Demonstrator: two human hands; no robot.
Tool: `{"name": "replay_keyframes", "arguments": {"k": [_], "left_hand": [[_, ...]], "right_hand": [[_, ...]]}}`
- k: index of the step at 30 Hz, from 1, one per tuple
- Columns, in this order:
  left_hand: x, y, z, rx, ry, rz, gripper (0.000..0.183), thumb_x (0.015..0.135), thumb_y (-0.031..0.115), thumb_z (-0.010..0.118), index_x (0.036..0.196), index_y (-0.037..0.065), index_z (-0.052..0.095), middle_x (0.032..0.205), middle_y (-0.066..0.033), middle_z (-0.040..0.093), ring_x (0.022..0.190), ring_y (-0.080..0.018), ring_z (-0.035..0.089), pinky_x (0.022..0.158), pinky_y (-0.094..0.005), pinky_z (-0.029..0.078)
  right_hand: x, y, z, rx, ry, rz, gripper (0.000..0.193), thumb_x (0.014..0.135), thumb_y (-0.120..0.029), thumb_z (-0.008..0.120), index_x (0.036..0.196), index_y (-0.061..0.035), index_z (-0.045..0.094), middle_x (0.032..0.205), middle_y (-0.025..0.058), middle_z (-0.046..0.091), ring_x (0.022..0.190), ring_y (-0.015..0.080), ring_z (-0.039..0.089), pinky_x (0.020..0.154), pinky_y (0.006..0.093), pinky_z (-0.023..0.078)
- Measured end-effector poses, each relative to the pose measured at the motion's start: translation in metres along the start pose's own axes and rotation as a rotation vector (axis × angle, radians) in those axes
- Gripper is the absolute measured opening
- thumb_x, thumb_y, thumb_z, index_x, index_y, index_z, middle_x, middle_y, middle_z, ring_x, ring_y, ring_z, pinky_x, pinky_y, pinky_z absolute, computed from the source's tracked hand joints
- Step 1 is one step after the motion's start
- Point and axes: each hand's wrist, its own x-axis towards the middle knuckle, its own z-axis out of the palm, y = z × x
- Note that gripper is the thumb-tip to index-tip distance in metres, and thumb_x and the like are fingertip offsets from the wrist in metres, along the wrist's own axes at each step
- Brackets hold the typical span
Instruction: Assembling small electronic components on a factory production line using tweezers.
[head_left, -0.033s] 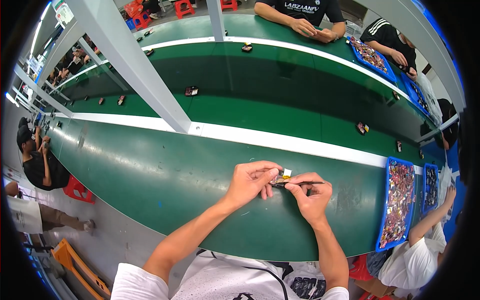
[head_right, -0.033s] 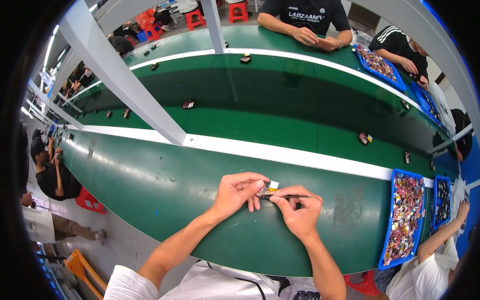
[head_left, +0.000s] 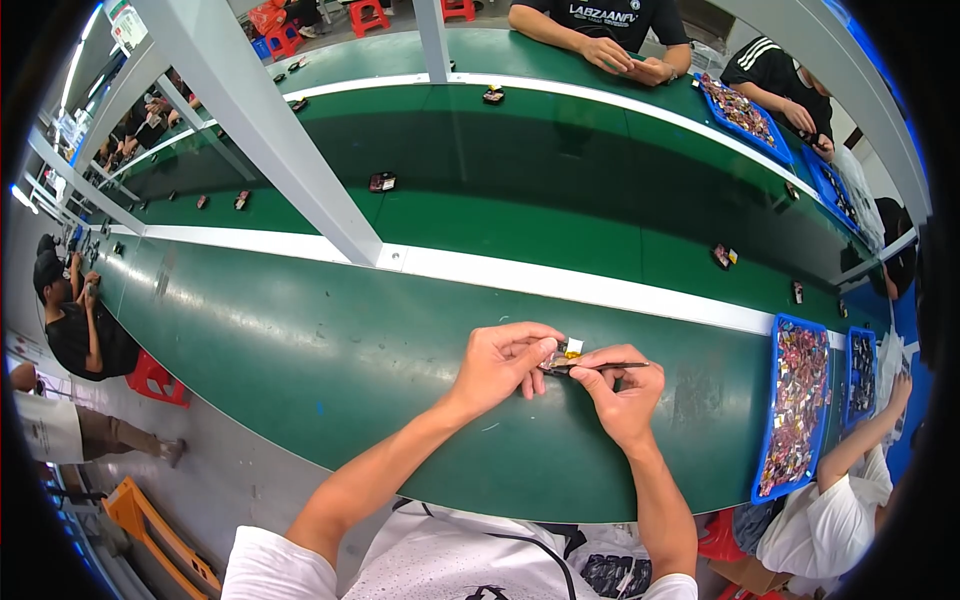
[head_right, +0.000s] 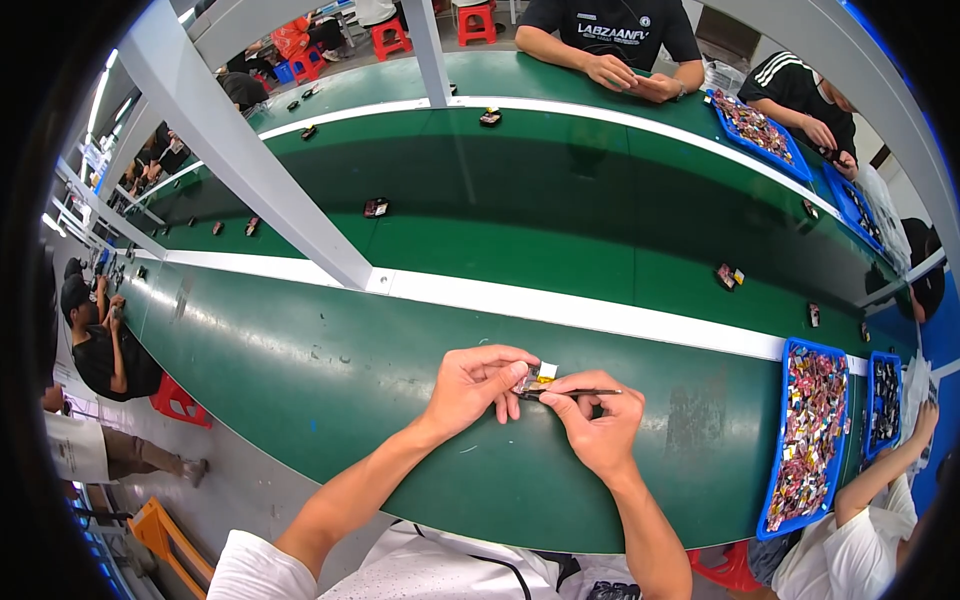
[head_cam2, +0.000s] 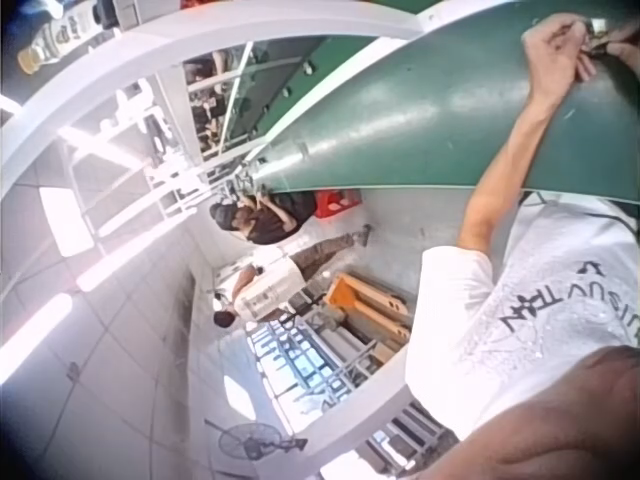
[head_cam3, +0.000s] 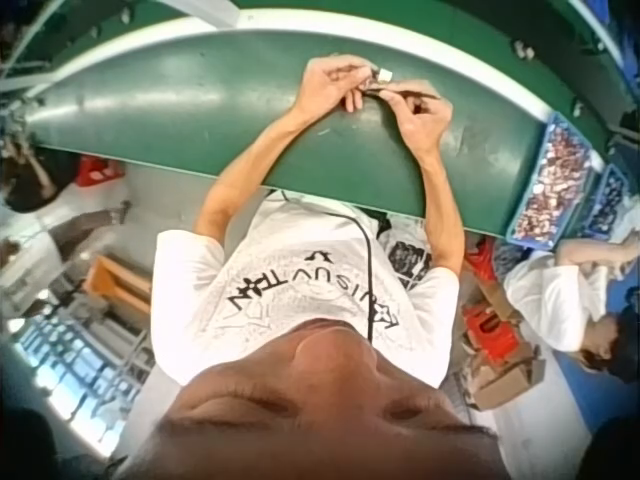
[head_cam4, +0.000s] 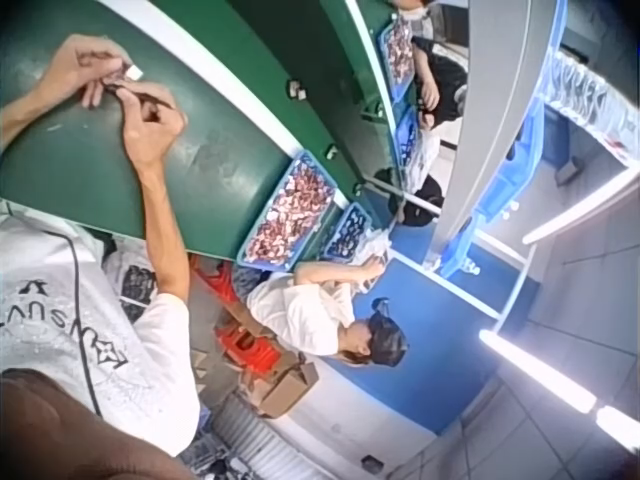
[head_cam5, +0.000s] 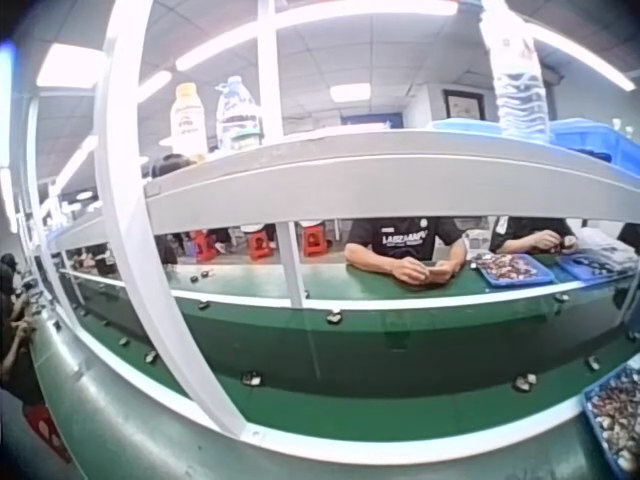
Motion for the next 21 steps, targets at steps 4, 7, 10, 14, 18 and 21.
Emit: {"name": "replay_keyframes", "arguments": {"k": [4, 7, 10, 14, 18, 21], "left_hand": [[0.0002, 0.0028, -0.0019, 0.012, -0.026, -0.042, 0.022, 0.102, 0.01, 0.061, 0.112, -0.008, 0.068, 0.083, -0.0115, 0.071, 0.057, -0.0147, 0.067, 0.046, -0.0247, 0.052], [0.0004, 0.0027, -0.0026, -0.006, -0.033, -0.063, 0.021, 0.101, 0.008, 0.06, 0.111, -0.009, 0.068, 0.083, -0.0117, 0.07, 0.056, -0.0147, 0.066, 0.045, -0.0247, 0.051], [0.0001, 0.0037, -0.0017, -0.016, -0.015, -0.057, 0.02, 0.101, 0.007, 0.06, 0.111, -0.009, 0.067, 0.082, -0.0118, 0.07, 0.056, -0.015, 0.066, 0.045, -0.0248, 0.051], [0.0008, 0.002, -0.0019, -0.025, 0.019, -0.029, 0.02, 0.102, 0.008, 0.059, 0.111, -0.009, 0.067, 0.082, -0.0118, 0.07, 0.056, -0.0157, 0.067, 0.044, -0.0248, 0.052], [0.0012, -0.0005, -0.0031, -0.039, 0.021, -0.032, 0.021, 0.102, 0.009, 0.059, 0.112, -0.008, 0.067, 0.084, -0.0122, 0.07, 0.056, -0.0159, 0.067, 0.045, -0.0247, 0.052], [0.0018, -0.0012, -0.0033, -0.042, 0.02, -0.031, 0.022, 0.102, 0.009, 0.059, 0.113, -0.008, 0.066, 0.084, -0.0123, 0.07, 0.057, -0.0157, 0.067, 0.045, -0.0247, 0.052]], "right_hand": [[0.0025, -0.0008, -0.0041, -0.02, -0.055, 0.016, 0.013, 0.077, 0.002, 0.084, 0.085, -0.0025, 0.075, 0.067, -0.0016, 0.066, 0.047, 0.0011, 0.037, 0.044, 0.0217, 0.026], [0.002, -0.0014, -0.005, -0.055, -0.071, 0.029, 0.013, 0.077, 0.001, 0.084, 0.086, -0.0022, 0.075, 0.063, -0.0028, 0.061, 0.047, 0.0009, 0.037, 0.045, 0.0217, 0.025], [0.0003, -0.0004, -0.0024, -0.056, -0.048, 0.038, 0.013, 0.078, 0.0, 0.084, 0.087, -0.0019, 0.075, 0.061, -0.0036, 0.058, 0.047, 0.0007, 0.037, 0.045, 0.0218, 0.024], [-0.0034, 0.0001, 0.0016, -0.017, 0.013, 0.057, 0.013, 0.078, -0.001, 0.084, 0.088, -0.0019, 0.075, 0.061, -0.0037, 0.058, 0.047, 0.0005, 0.037, 0.045, 0.0221, 0.023], [-0.0038, -0.003, 0.0027, -0.045, 0.021, 0.025, 0.014, 0.078, -0.001, 0.085, 0.087, -0.0022, 0.075, 0.062, -0.0029, 0.06, 0.046, 0.0006, 0.037, 0.044, 0.0221, 0.024], [-0.0028, -0.005, 0.0037, -0.093, 0.014, -0.028, 0.014, 0.077, -0.001, 0.085, 0.087, -0.0028, 0.075, 0.063, -0.002, 0.062, 0.045, 0.0012, 0.038, 0.044, 0.0219, 0.025]]}}
